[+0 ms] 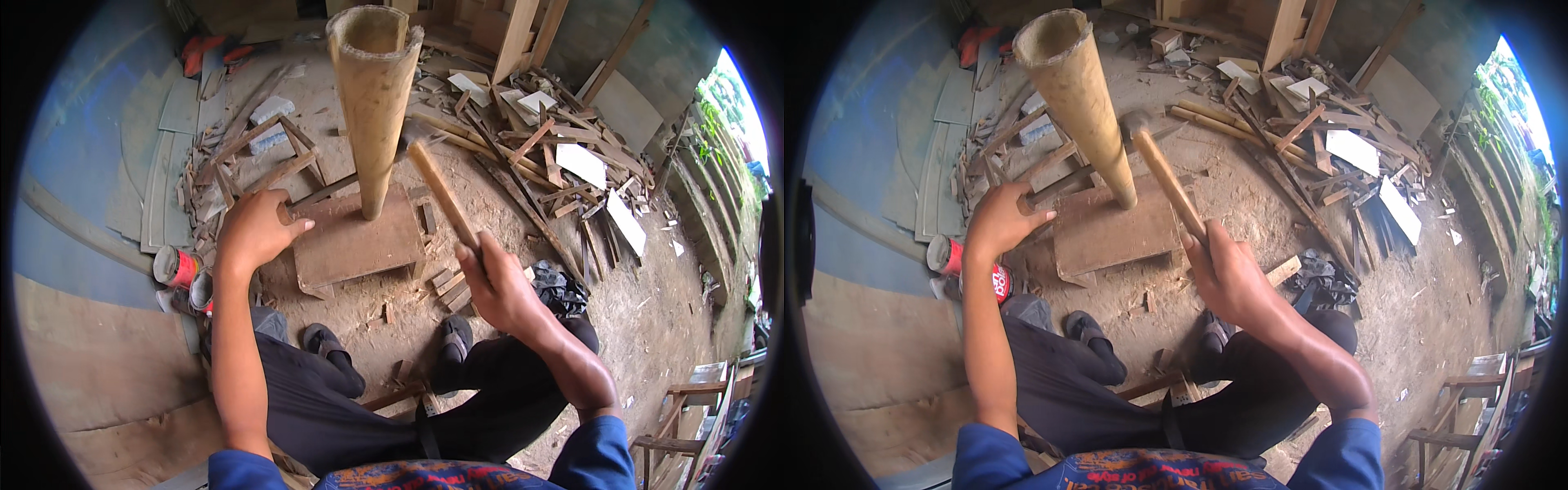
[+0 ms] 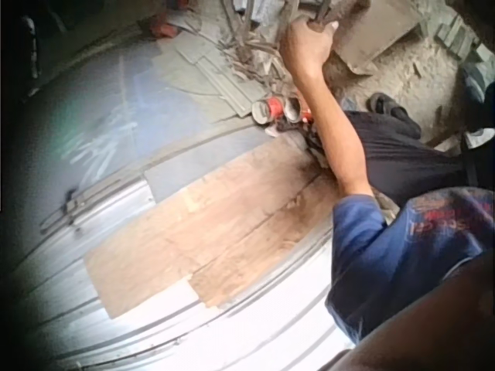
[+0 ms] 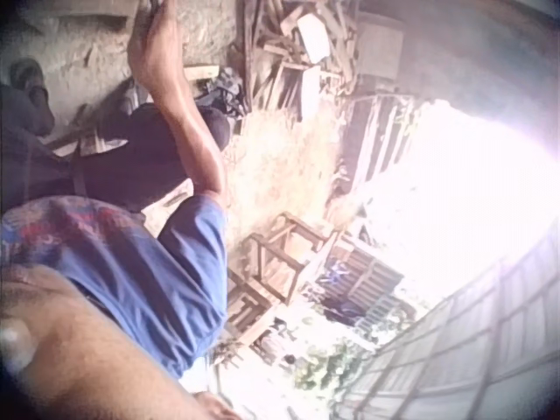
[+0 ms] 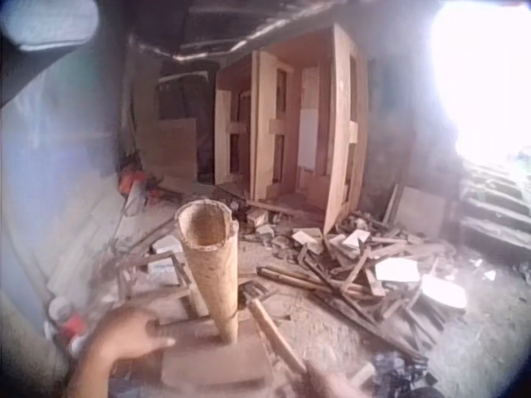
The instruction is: The person splits a bamboo pole using a chisel and a wooden mallet. They repeatedly strike the chisel to split the bamboo into smaller sections.
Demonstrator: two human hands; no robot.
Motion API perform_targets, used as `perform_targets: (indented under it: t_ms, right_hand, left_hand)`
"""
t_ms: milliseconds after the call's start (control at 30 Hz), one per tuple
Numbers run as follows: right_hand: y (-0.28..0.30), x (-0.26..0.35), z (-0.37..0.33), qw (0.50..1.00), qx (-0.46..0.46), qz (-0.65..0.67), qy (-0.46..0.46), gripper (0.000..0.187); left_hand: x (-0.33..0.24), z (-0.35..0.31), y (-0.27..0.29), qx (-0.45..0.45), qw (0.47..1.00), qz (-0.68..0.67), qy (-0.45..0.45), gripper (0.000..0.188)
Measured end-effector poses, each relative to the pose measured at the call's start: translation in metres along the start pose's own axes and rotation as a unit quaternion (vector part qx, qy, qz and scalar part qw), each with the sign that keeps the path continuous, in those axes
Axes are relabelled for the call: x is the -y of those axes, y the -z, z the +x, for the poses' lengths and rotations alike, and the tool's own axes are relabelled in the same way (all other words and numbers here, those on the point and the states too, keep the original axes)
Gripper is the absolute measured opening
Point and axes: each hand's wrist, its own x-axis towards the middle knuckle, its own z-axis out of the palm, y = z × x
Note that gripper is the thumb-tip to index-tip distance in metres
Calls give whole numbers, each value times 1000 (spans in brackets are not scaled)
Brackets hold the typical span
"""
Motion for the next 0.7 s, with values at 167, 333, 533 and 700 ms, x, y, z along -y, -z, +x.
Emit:
perform_targets:
  t_ms: [167, 333, 533, 700]
  right_hand:
    - [12, 6, 5, 996, -71, 26, 37, 32]
    - [0, 9, 7, 992, -80, 58, 77, 23]
    - [10, 9, 10, 997, -44, -14, 58, 26]
    - [-1, -14, 10, 989, -93, 20, 113, 25]
  left_hand:
    - [6, 3, -1, 0, 1000, 1, 6, 46]
    - [-6, 7, 6, 36, 999, 6, 40, 48]
    - [4, 0, -1, -13, 1000, 4, -5, 45]
    - [-6, 3, 1, 13, 1000, 21, 11, 46]
